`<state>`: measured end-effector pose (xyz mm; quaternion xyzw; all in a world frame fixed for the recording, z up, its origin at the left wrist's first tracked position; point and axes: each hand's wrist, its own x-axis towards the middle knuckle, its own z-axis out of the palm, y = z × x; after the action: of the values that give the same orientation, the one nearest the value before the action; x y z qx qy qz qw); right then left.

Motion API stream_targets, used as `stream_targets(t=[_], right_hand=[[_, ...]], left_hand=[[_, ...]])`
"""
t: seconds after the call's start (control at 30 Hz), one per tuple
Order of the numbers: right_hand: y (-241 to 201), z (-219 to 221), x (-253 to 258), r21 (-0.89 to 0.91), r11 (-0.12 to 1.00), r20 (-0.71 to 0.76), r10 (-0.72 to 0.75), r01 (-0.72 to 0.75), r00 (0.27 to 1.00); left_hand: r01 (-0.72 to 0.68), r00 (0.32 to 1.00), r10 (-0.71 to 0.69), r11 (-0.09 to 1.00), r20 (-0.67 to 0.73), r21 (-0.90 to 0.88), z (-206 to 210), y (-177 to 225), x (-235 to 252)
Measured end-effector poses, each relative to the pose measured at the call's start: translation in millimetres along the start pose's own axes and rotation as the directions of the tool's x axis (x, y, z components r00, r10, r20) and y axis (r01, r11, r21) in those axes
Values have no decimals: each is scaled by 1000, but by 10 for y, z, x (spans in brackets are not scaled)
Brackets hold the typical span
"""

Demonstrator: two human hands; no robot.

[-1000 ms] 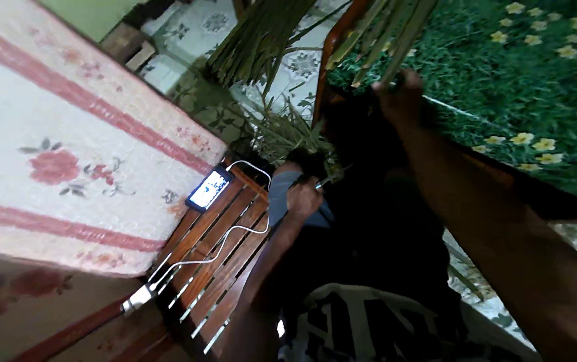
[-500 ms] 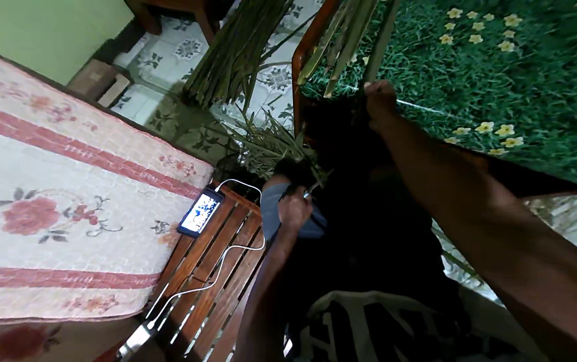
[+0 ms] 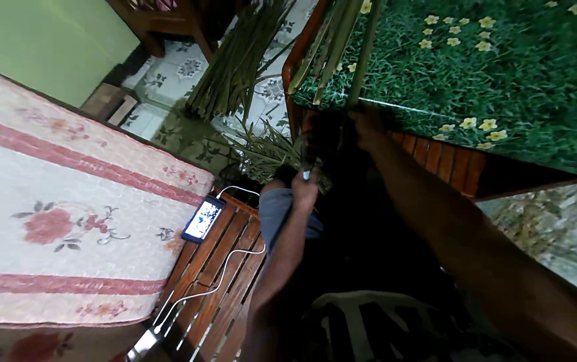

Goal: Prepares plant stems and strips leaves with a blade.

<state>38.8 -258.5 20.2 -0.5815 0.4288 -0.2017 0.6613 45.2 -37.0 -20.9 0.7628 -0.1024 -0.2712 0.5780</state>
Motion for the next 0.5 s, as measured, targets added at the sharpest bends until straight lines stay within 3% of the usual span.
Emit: stream_targets(t=[0.1, 0.27, 0.5], right_hand=[[43, -74, -356, -168, 982, 63, -80, 89, 995], [169, -272, -456, -362, 923, 105, -98, 130, 990], [318, -321, -498, -155, 976, 107, -135, 151, 985]], left_hand=[[-14, 986, 31, 994, 163, -105, 284, 261, 80], [-45, 982, 28, 996, 188, 82, 482, 347, 88], [20, 993, 4, 979, 116, -202, 512, 259, -74]])
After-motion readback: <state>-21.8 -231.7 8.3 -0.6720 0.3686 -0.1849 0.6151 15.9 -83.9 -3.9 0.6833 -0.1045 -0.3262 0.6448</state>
